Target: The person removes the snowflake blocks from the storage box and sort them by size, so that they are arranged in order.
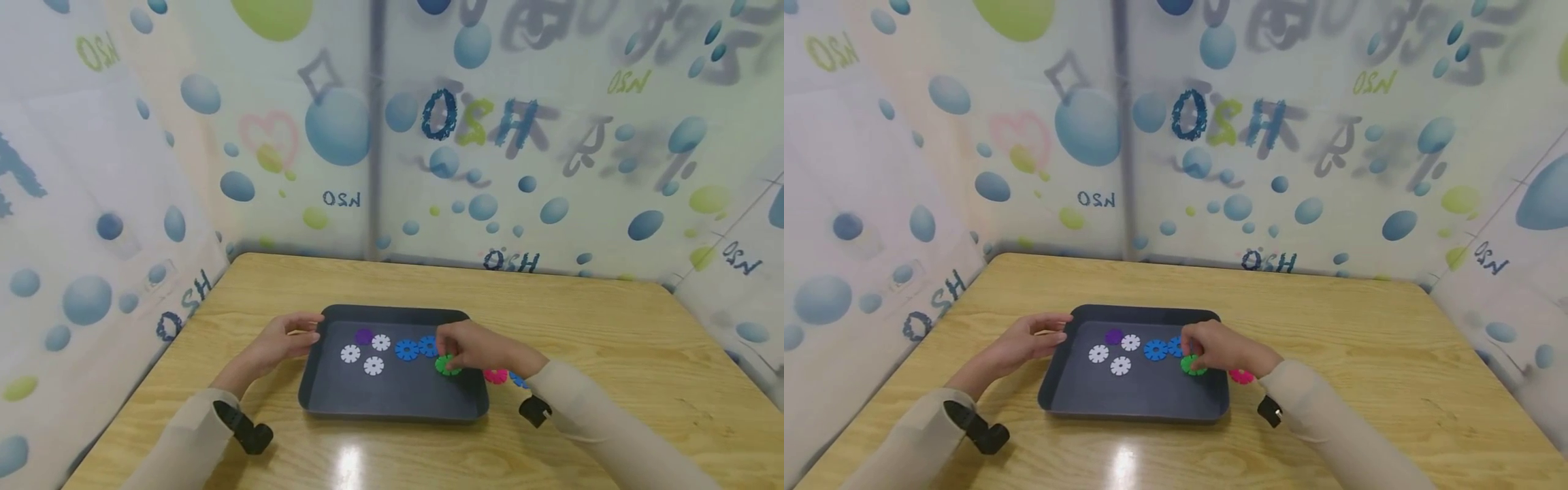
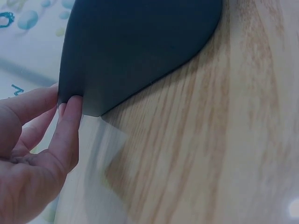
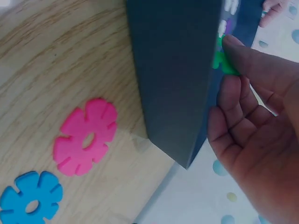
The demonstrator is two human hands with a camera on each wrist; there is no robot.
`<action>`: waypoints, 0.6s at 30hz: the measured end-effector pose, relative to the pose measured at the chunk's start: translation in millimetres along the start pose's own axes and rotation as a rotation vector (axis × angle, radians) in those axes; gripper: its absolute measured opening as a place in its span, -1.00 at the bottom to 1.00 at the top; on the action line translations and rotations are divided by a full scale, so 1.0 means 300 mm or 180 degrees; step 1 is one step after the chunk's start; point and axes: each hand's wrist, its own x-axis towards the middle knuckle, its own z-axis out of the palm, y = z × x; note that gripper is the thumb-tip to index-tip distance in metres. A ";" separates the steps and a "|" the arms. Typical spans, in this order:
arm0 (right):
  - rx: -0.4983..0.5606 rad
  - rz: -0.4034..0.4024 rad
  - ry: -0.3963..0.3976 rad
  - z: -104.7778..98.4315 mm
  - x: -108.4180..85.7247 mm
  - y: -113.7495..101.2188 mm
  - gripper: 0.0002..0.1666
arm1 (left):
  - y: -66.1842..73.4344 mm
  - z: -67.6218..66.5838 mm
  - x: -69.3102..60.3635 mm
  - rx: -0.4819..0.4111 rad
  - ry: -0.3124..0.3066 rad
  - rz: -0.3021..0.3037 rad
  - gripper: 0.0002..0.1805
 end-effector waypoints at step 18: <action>0.0154 0.0238 0.0227 -0.057 -0.099 0.001 -0.80 | -0.012 -0.005 0.004 -0.0068 -0.0031 0.0041 -0.48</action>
